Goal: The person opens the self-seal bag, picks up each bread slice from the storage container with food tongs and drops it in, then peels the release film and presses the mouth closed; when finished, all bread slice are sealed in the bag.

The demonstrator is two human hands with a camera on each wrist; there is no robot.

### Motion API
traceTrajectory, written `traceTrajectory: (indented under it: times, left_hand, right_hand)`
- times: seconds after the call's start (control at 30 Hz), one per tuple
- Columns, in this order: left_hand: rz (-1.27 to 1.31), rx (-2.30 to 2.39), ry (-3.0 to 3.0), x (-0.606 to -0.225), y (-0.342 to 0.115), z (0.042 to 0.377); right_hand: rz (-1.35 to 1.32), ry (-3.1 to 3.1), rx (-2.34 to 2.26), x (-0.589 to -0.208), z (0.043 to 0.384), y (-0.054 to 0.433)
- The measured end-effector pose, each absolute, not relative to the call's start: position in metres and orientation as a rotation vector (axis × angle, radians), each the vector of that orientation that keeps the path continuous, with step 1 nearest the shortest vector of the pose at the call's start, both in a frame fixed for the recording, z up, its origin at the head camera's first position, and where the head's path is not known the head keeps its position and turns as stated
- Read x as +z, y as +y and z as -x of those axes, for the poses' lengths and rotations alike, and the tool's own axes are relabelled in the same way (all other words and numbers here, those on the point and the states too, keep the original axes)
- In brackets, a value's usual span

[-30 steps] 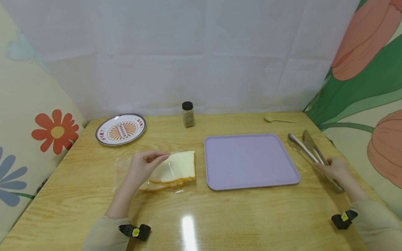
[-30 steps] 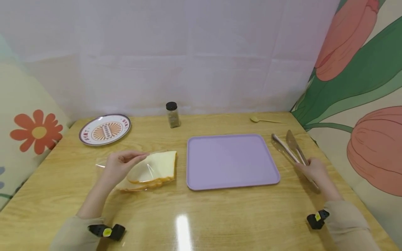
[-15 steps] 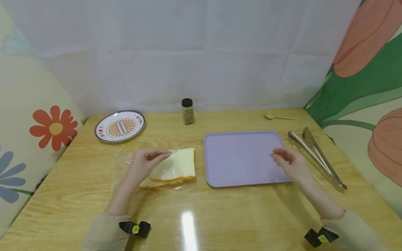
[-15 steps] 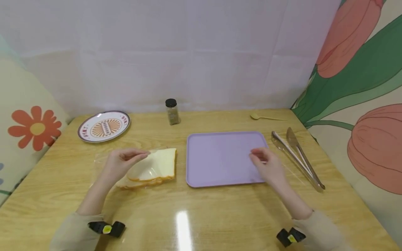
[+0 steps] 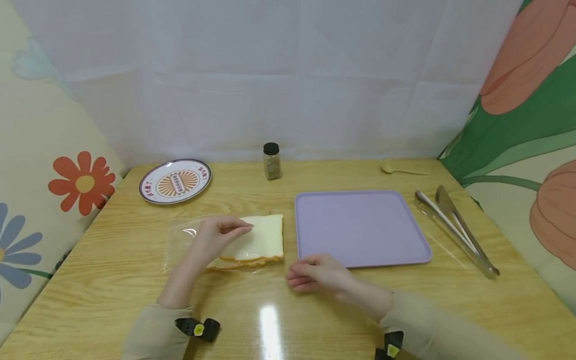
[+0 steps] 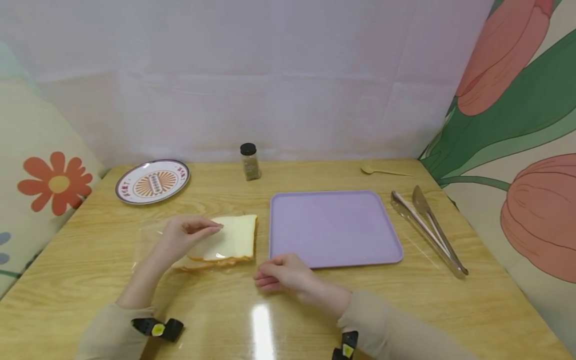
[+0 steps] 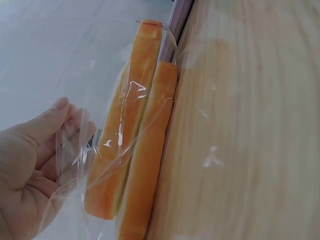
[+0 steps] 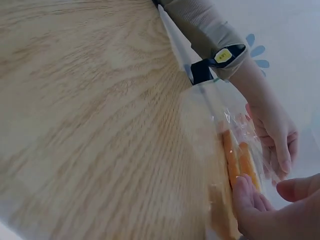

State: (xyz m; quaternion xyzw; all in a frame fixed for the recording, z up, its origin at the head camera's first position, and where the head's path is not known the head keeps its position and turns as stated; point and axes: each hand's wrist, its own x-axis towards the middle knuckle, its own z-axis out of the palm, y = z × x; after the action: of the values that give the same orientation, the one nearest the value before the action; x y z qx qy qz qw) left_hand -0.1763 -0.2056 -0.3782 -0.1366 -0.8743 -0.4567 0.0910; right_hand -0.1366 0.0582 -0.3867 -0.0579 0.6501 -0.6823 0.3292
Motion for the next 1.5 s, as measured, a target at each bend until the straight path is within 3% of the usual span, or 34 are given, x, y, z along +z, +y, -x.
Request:
traceTrajectory:
  times: [0.4, 1.07, 1.3, 1.5]
  left_hand:
    - [0.413, -1.335, -2.642, -0.375, -0.209, 0.176]
    - [0.488, -1.353, -2.67, -0.373, -0.21, 0.174]
    - [0.441, -1.247, -2.744, -0.348, -0.215, 0.174]
    - [0.64, -0.912, -2.82, -0.311, -0.221, 0.199]
  right_hand:
    - [0.043, 1.602, -1.835, -0.398, 0.137, 0.006]
    - [-0.204, 1.432, -1.975, -0.404, 0.142, -0.021]
    - [-0.222, 1.421, -1.98, -0.403, 0.141, -0.024]
    - [-0.229, 1.42, -1.971, -0.404, 0.14, -0.022]
